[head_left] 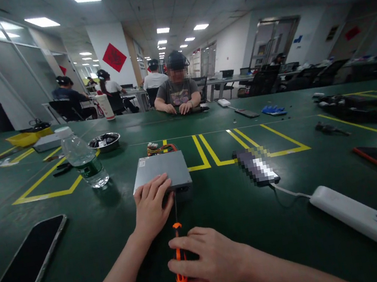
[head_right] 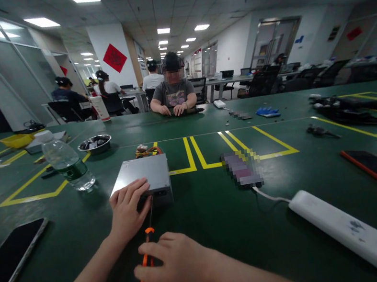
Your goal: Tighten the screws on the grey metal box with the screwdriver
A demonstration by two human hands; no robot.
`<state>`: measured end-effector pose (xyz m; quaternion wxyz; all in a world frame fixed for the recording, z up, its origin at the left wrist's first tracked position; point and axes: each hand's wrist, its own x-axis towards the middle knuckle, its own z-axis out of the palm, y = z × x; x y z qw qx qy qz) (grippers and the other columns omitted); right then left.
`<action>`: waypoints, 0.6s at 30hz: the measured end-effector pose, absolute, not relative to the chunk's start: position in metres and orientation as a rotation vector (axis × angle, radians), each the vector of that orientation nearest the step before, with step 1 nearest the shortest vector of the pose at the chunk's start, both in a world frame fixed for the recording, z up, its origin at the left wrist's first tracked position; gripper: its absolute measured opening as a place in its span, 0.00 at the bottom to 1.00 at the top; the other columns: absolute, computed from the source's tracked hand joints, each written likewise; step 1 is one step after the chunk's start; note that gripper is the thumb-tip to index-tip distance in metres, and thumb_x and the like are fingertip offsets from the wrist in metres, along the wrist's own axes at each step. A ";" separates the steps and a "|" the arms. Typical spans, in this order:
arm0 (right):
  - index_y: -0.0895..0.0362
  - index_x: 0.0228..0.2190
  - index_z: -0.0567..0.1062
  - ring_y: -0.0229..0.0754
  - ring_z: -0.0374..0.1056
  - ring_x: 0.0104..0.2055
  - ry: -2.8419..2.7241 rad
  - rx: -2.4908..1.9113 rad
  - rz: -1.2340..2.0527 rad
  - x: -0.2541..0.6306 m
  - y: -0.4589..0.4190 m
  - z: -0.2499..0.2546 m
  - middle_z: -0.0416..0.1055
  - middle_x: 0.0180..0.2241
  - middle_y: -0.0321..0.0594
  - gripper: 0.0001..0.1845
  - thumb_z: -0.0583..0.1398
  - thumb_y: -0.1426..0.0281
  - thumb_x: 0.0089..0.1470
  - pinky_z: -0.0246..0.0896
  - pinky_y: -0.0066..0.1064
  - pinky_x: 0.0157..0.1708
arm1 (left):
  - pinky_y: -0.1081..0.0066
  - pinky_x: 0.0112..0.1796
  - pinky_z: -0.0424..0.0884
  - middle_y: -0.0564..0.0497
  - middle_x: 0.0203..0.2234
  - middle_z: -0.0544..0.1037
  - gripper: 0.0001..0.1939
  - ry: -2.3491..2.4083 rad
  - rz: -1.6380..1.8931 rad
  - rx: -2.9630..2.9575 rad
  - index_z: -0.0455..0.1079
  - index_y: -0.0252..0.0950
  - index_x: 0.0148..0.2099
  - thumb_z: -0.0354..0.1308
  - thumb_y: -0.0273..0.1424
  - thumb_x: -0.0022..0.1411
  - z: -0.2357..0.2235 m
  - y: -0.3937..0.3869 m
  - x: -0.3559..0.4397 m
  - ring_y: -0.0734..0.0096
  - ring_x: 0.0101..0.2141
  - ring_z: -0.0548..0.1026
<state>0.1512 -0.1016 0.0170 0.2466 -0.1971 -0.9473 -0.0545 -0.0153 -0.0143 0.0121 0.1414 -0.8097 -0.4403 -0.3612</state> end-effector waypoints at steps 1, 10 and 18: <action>0.55 0.42 0.67 0.39 0.68 0.35 -2.578 -0.539 -0.153 0.151 -0.102 0.016 0.67 0.44 0.44 0.21 0.50 0.53 0.56 0.63 0.31 0.34 | 0.59 0.46 0.55 0.50 0.50 0.70 0.15 -1.269 -1.042 -2.336 0.63 0.43 0.50 0.51 0.30 0.59 0.012 -0.014 -0.015 0.63 0.49 0.67; 0.59 0.40 0.67 0.37 0.68 0.34 -2.484 -0.504 -0.172 0.150 -0.106 0.017 0.69 0.44 0.44 0.19 0.50 0.57 0.57 0.62 0.29 0.34 | 0.59 0.46 0.55 0.50 0.50 0.70 0.15 -1.279 -1.076 -2.345 0.63 0.44 0.50 0.51 0.30 0.59 0.012 -0.015 -0.015 0.63 0.50 0.67; 0.58 0.32 0.67 0.35 0.68 0.36 -2.429 -0.502 -0.192 0.149 -0.101 0.009 0.71 0.38 0.42 0.20 0.53 0.52 0.54 0.63 0.26 0.31 | 0.60 0.45 0.56 0.51 0.50 0.71 0.15 -1.252 -1.065 -2.329 0.64 0.44 0.50 0.50 0.30 0.59 0.014 -0.013 -0.016 0.63 0.49 0.68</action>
